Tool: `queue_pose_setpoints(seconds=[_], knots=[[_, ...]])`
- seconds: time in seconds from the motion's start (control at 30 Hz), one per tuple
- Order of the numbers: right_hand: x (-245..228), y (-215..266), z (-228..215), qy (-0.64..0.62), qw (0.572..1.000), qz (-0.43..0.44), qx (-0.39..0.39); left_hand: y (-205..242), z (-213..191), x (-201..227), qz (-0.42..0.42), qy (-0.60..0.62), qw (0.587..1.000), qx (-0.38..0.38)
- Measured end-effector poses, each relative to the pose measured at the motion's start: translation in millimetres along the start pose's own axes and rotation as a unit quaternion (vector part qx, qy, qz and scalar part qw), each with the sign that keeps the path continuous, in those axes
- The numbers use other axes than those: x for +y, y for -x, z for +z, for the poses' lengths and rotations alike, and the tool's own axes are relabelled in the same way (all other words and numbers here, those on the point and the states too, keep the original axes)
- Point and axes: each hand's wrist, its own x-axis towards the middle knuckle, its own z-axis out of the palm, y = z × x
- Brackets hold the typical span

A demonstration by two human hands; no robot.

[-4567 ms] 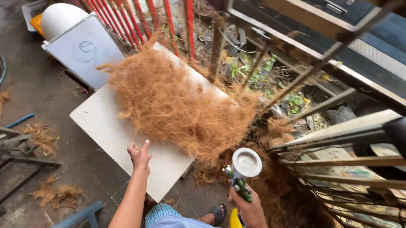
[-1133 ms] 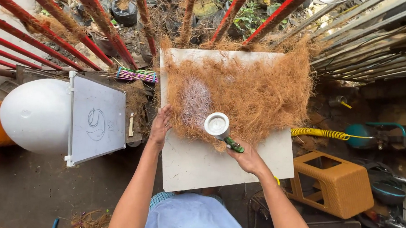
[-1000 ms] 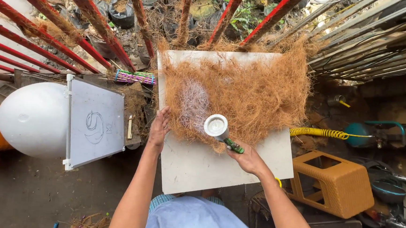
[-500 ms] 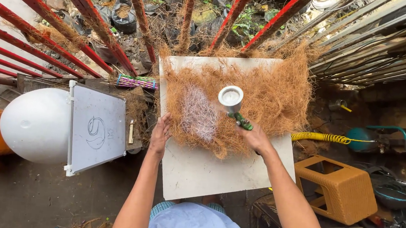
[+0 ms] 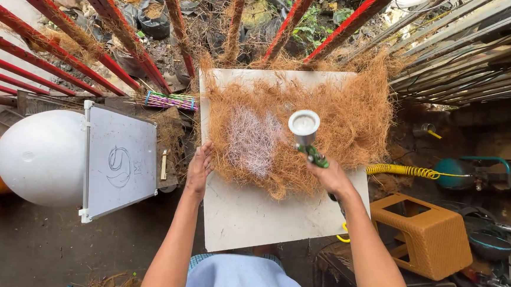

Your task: The person sprays a white liquid onto a mat of brown fibrous material using a spray gun. They then use a hair dryer to dry the sprayed material while occasionally adjusting the fibers with their hands.

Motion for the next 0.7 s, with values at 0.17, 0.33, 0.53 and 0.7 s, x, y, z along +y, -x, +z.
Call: queue_pose_setpoints(seconds=[0.17, 0.33, 0.53, 0.7], knots=[[64, 11, 17, -0.010, 0.998, 0.012, -0.054, 4, 1, 3, 0.010, -0.001, 1.000, 0.010], [53, 66, 31, 0.022, 0.996, 0.028, -0.079, 30, 0, 16, 0.054, -0.087, 0.993, 0.059], [96, 101, 71, -0.101, 0.985, 0.131, -0.052, 85, 7, -77, 0.152, -0.235, 0.945, 0.171], [69, 120, 107, -0.173, 0.981, 0.072, -0.054, 144, 48, -205, 0.034, -0.202, 0.963, -0.173]])
